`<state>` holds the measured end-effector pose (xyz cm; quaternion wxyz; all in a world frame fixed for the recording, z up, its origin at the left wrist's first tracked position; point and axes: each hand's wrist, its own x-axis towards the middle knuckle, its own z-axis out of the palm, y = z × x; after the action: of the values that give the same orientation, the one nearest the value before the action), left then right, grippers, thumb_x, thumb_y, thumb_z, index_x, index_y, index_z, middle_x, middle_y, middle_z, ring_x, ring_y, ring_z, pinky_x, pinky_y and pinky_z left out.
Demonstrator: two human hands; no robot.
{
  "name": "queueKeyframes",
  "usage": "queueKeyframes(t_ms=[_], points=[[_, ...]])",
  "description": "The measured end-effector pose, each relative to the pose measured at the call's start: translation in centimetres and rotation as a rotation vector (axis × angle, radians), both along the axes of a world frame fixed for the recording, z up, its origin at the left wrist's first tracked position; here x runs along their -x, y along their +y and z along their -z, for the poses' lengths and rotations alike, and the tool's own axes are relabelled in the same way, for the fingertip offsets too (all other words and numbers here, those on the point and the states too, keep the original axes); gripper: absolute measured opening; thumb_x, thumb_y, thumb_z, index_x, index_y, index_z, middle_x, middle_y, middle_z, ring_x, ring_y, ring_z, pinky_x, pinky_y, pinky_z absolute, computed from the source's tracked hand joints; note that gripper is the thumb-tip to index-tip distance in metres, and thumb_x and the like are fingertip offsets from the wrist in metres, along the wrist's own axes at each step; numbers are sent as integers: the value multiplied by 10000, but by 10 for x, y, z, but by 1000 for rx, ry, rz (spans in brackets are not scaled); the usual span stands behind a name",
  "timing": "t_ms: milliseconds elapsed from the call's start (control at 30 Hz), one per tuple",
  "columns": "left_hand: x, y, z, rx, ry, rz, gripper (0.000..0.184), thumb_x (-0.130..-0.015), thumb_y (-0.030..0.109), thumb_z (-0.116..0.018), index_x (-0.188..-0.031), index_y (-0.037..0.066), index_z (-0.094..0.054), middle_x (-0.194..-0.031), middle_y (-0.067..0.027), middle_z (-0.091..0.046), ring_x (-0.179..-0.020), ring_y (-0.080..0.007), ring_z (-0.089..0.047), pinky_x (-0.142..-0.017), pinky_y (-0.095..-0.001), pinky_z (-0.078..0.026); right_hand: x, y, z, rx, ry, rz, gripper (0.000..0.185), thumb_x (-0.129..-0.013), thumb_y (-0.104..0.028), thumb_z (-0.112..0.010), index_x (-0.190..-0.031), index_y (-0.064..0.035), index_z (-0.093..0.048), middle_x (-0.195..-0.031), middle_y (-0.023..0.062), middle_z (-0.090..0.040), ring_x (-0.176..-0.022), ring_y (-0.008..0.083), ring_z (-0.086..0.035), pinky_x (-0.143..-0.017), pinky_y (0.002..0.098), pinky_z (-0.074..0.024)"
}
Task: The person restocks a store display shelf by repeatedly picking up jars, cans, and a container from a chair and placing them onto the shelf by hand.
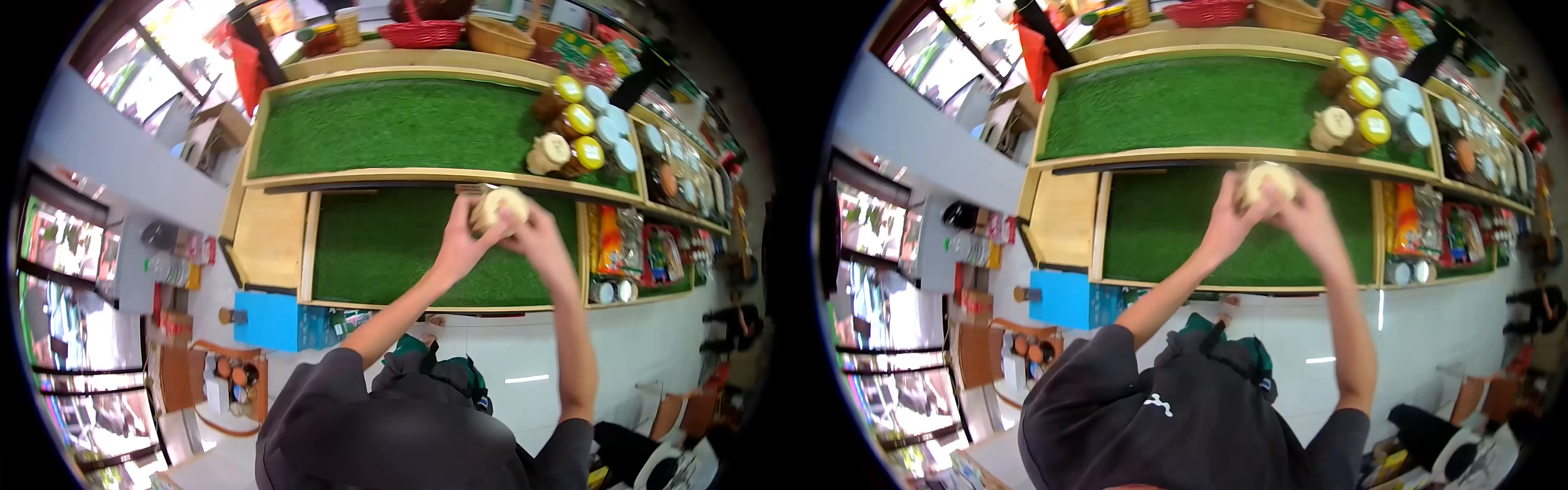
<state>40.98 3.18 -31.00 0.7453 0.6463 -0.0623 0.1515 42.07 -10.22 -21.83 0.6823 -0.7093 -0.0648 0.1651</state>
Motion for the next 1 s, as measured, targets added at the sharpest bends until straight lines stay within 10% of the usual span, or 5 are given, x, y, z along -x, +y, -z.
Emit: queueKeyframes(t_ms=[400,833,1000], points=[[-217,-32,-35,-54,53,-43,576,-780,517,-695,-960,6,-502,-942,-109,-585,-868,-156,-538,-779,-304,-461,-232,-47,-40,367,-216,-116,524,-883,-342,-636,-1203,47,-488,-1109,135,-575,-966,195,-614,-733,310,-579],[-266,-91,-7,48,129,-34,341,-891,316,-612,-1049,32,-507,-984,-45,-565,-899,-104,-510,-827,-261,-425,-295,-92,-7,613,-705,-162,361,-879,-212,-574,-1188,-25,-575,-906,216,-667,-577,254,-664,-609,362,-542],[-264,-91,2,226,159,-23,293,-905,278,-583,-1057,41,-501,-979,-41,-572,-885,-111,-526,-808,-272,-442,-290,-86,-7,627,-720,-166,357,-819,-158,-608,-1153,-31,-612,-997,235,-650,-927,408,-615,-820,432,-499]])
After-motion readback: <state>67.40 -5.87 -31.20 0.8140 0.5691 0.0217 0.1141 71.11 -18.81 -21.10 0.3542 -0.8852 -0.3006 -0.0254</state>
